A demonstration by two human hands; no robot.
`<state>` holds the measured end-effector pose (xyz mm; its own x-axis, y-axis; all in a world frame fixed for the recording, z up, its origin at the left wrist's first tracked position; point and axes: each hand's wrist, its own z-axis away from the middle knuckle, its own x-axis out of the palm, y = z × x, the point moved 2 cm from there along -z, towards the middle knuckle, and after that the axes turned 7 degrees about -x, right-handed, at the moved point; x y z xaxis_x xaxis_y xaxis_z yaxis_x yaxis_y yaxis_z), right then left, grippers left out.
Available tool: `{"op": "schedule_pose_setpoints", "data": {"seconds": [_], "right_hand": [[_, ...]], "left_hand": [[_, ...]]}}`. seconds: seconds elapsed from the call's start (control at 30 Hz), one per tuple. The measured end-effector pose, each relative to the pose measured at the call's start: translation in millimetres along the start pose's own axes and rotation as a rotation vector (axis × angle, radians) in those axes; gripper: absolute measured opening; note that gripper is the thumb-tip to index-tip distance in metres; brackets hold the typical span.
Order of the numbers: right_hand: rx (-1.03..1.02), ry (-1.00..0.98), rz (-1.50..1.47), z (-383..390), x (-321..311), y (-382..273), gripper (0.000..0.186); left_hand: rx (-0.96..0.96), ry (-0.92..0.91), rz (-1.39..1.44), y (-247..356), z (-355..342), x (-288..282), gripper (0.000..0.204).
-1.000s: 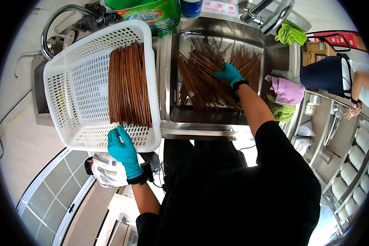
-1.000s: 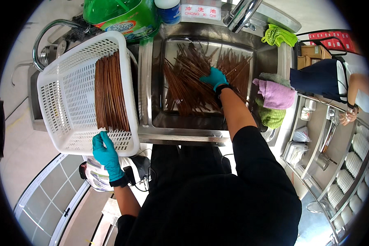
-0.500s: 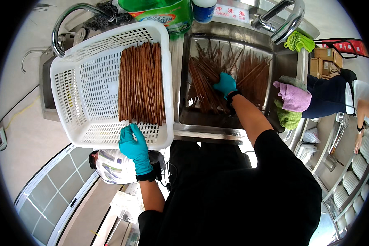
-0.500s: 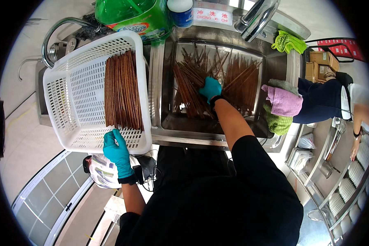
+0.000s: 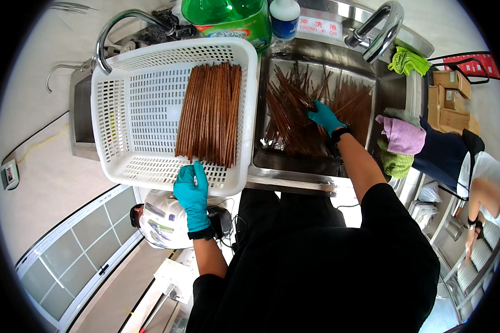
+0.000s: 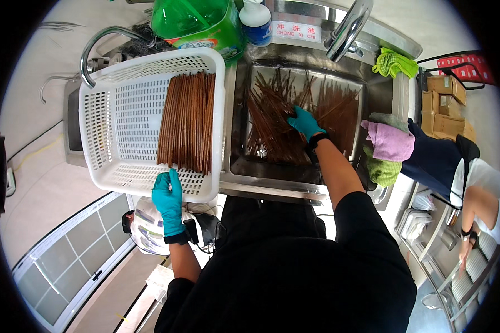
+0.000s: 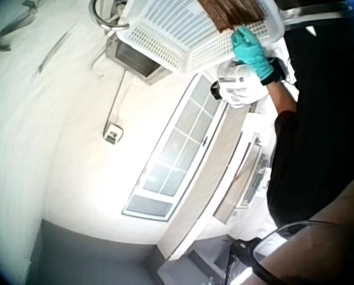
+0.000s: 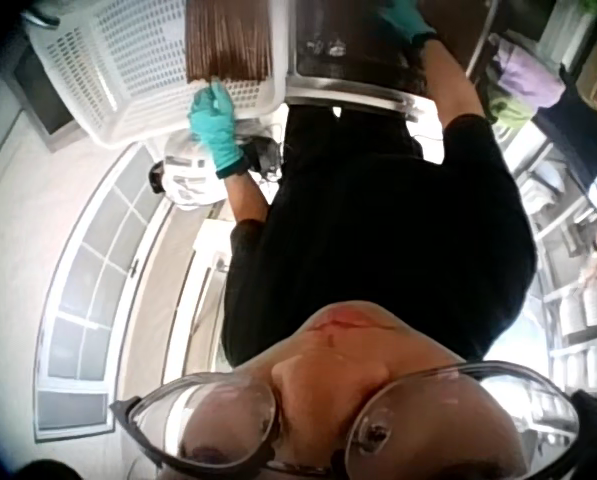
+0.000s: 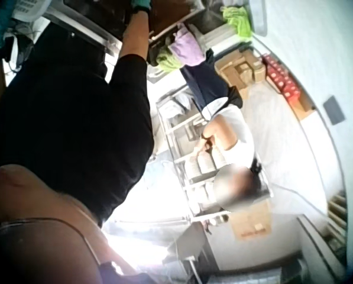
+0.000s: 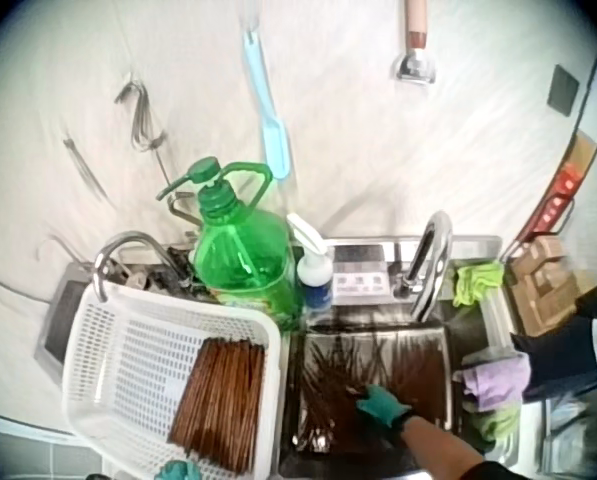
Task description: The person washes a bunch of wooden chopsticks in a sink, transferring them between the sink and a white plastic basket.
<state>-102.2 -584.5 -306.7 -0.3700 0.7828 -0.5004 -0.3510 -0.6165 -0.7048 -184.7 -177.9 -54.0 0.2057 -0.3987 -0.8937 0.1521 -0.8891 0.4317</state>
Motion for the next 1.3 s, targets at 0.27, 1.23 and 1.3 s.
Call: {"op": "schedule_pose_setpoints", "data": {"seconds": [0.27,1.23,1.3], "right_hand": [[-0.155,0.157,-0.53,20,-38,-34,0.041],[-0.189,0.636,-0.463,110,-71,-94,0.022],[-0.279,0.693,-0.615,105,-73,-93,0.023]], "left_hand": [[0.081,0.052,0.012,-25,-6,-21,0.015],[-0.739,0.109,1.41,-278,-126,-10,0.022],[-0.608,0.117,1.13,-304,-132,1,0.016]]}}
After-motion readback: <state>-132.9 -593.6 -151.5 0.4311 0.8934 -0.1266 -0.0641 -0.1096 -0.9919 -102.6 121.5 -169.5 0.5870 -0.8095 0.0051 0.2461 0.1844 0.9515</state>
